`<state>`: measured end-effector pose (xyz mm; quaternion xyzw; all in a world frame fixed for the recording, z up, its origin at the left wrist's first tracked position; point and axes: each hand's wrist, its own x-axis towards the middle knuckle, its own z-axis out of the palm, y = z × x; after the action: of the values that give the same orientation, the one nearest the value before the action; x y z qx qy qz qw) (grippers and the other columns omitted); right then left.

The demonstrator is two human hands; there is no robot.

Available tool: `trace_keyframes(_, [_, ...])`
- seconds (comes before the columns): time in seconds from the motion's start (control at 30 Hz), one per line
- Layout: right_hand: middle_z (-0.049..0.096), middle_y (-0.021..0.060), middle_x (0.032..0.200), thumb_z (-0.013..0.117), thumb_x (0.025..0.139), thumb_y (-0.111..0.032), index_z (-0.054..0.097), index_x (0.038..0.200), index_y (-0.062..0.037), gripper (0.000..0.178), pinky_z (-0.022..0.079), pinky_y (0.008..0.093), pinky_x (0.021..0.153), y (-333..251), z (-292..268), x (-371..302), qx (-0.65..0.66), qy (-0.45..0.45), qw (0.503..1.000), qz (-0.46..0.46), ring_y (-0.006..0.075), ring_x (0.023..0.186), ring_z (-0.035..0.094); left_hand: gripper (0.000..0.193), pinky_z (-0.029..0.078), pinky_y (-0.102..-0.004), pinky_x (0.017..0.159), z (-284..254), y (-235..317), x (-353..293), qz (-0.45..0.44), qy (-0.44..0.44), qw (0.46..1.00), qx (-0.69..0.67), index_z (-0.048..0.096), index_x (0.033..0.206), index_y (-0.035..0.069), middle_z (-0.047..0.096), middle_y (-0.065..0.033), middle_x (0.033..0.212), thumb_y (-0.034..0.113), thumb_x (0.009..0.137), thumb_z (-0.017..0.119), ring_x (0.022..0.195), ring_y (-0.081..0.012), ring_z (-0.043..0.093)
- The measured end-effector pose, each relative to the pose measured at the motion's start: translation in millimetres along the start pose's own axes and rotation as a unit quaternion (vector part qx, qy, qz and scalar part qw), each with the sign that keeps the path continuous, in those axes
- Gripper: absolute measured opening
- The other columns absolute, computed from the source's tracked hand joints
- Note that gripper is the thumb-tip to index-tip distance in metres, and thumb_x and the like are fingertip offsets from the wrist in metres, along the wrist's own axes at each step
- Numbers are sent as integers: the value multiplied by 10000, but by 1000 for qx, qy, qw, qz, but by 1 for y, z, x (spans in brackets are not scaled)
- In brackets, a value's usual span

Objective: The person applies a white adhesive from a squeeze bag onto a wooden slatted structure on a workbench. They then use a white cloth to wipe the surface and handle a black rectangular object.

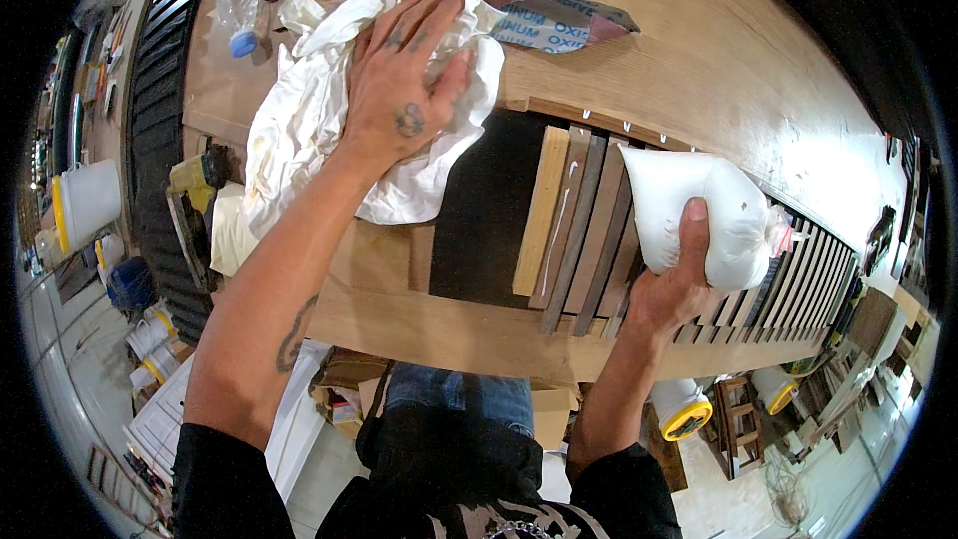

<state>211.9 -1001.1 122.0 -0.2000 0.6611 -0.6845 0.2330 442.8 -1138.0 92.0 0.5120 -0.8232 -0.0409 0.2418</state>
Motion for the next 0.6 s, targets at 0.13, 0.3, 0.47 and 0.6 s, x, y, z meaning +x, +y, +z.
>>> trace_keyframes(0.13, [572,140,1135,707,725,1,464,1235,20,566,527,365,817,-4,0,-3,2,4,1000,5,238,969,588,505,315,-419,994,0,0,0,5,-4,1000,7,463,1286,87,499,-110,1255,212,813,588,1170,-298,439])
trace_keyframes(0.3, [571,141,1134,713,725,-5,458,1241,19,575,528,362,813,-6,-4,-11,-7,25,999,18,236,974,587,494,289,-435,1025,4,-3,-1,-2,3,1000,0,478,1276,127,502,-77,1249,246,807,581,1186,-259,422])
trace_keyframes(0.47, [578,139,1120,727,716,-13,478,1218,14,561,530,354,797,-2,-19,-17,-16,24,999,23,224,959,588,491,300,-426,1017,8,-6,-3,6,13,1000,12,482,1271,131,509,-75,1245,247,805,585,1176,-255,434])
trace_keyframes(0.6, [592,114,1070,692,738,-21,529,1162,-17,454,555,351,762,-2,-29,-26,41,-22,999,1,206,917,605,475,328,-416,989,5,-2,0,18,19,1000,14,483,1263,98,523,-99,1226,218,816,591,1150,-288,456])
